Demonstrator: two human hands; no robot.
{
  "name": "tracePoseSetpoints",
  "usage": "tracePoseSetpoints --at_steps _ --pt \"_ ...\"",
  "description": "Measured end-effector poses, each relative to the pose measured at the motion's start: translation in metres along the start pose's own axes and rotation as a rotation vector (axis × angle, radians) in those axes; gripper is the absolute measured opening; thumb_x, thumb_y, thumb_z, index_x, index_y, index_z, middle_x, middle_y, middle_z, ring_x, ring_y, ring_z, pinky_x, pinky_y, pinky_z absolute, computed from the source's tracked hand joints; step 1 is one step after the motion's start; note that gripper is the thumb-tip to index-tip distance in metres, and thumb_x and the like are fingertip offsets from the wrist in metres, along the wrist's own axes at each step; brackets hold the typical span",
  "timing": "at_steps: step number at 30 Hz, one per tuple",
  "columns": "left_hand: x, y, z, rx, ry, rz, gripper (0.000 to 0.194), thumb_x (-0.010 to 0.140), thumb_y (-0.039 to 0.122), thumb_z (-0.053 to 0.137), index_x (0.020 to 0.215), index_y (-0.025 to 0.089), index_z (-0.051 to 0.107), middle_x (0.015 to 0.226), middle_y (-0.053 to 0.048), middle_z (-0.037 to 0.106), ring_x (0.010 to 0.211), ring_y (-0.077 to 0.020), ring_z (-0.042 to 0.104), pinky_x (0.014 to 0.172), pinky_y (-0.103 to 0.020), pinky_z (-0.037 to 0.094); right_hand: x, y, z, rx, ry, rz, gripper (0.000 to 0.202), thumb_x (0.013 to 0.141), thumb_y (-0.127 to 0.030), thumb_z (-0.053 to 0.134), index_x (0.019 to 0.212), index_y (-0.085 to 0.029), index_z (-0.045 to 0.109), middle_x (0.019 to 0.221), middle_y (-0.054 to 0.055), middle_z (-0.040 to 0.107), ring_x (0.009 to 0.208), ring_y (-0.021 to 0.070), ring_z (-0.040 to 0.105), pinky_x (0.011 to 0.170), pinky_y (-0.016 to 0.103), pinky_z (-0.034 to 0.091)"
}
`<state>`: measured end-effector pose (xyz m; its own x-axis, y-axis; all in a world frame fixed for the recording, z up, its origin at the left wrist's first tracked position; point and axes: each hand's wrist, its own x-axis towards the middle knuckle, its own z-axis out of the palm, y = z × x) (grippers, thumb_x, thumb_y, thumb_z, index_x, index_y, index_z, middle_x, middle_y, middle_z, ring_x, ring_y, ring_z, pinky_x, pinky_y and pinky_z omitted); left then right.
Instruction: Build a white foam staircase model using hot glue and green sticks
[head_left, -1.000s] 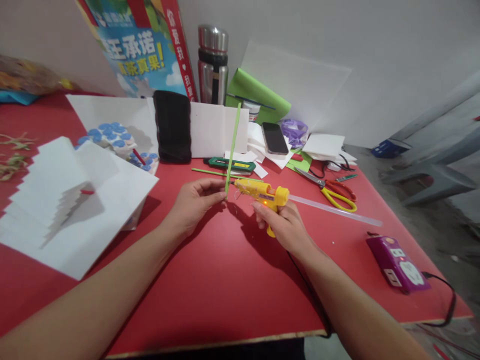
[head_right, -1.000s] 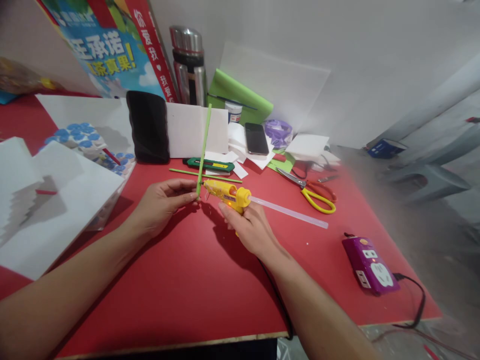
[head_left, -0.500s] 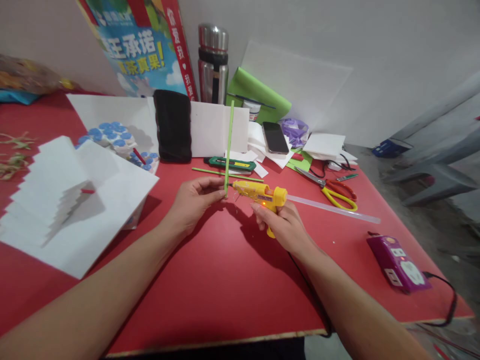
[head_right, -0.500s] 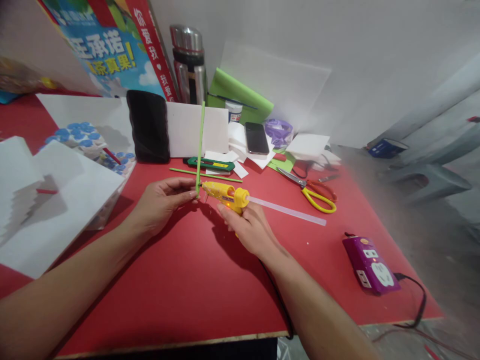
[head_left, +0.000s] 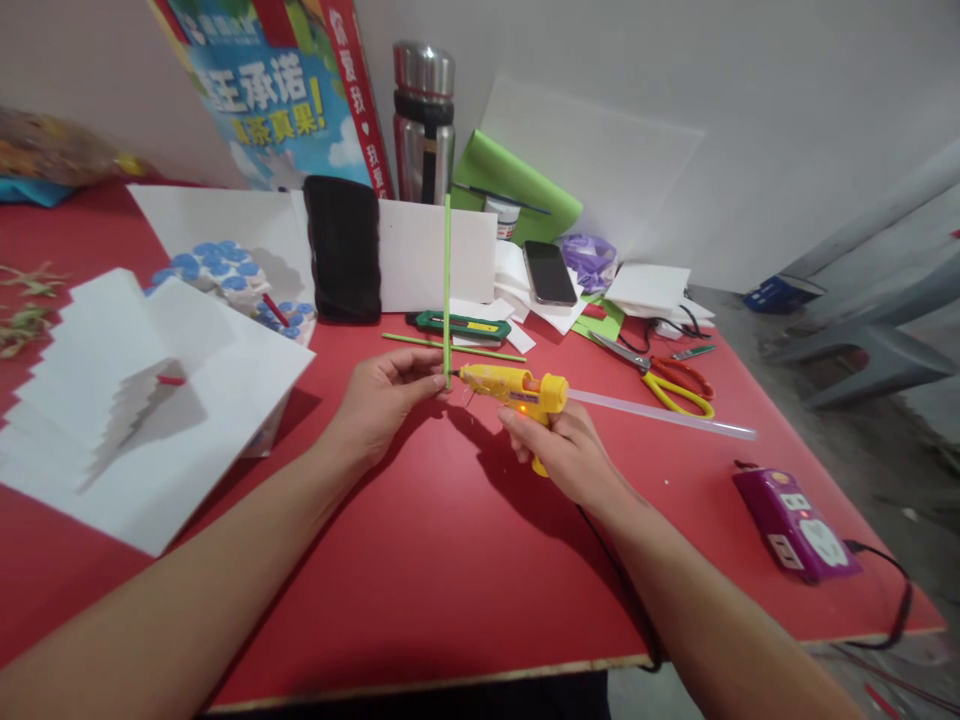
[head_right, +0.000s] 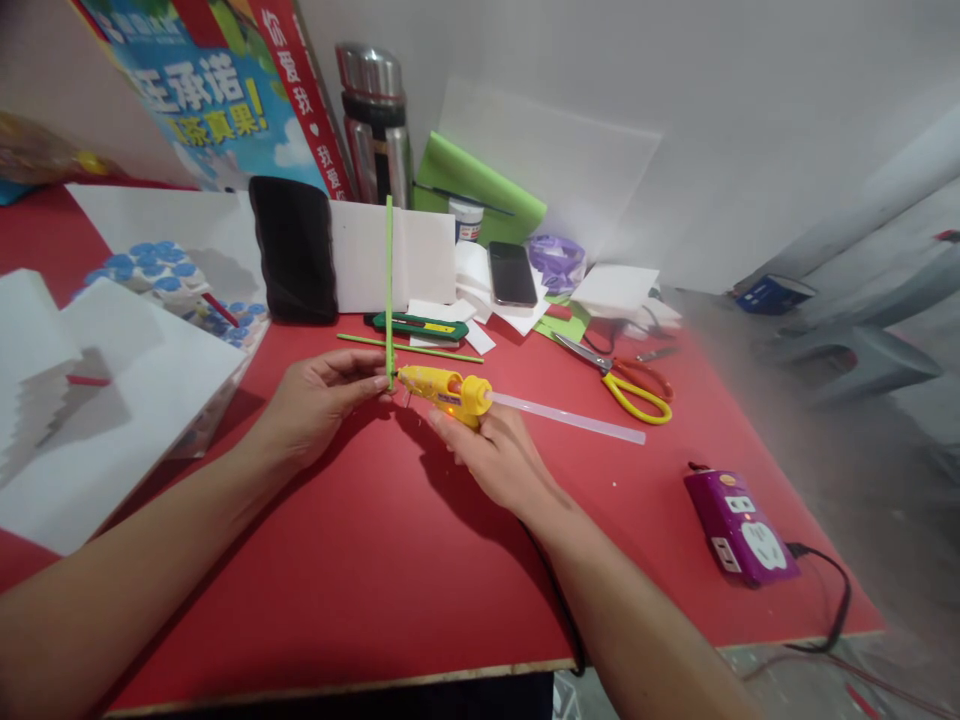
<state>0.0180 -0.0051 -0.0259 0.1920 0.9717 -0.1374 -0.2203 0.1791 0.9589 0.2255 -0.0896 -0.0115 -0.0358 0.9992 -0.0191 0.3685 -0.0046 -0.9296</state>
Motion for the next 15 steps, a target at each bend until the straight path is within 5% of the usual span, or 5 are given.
tracePoseSetpoints --at_steps 15 --pt "0.0033 -0.0026 -0.0027 -0.007 0.018 0.031 0.04 0.059 0.025 0.096 0.094 0.015 0.081 0.084 -0.004 0.077 0.072 -0.0165 0.071 0.072 -0.03 0.059 0.0006 -0.0018 -0.0019 0.008 -0.038 -0.007 0.034 0.1 -0.045 0.063 0.079 -0.02 0.069 0.059 -0.004 0.058 0.057 0.0122 0.055 0.056 0.024 0.041"
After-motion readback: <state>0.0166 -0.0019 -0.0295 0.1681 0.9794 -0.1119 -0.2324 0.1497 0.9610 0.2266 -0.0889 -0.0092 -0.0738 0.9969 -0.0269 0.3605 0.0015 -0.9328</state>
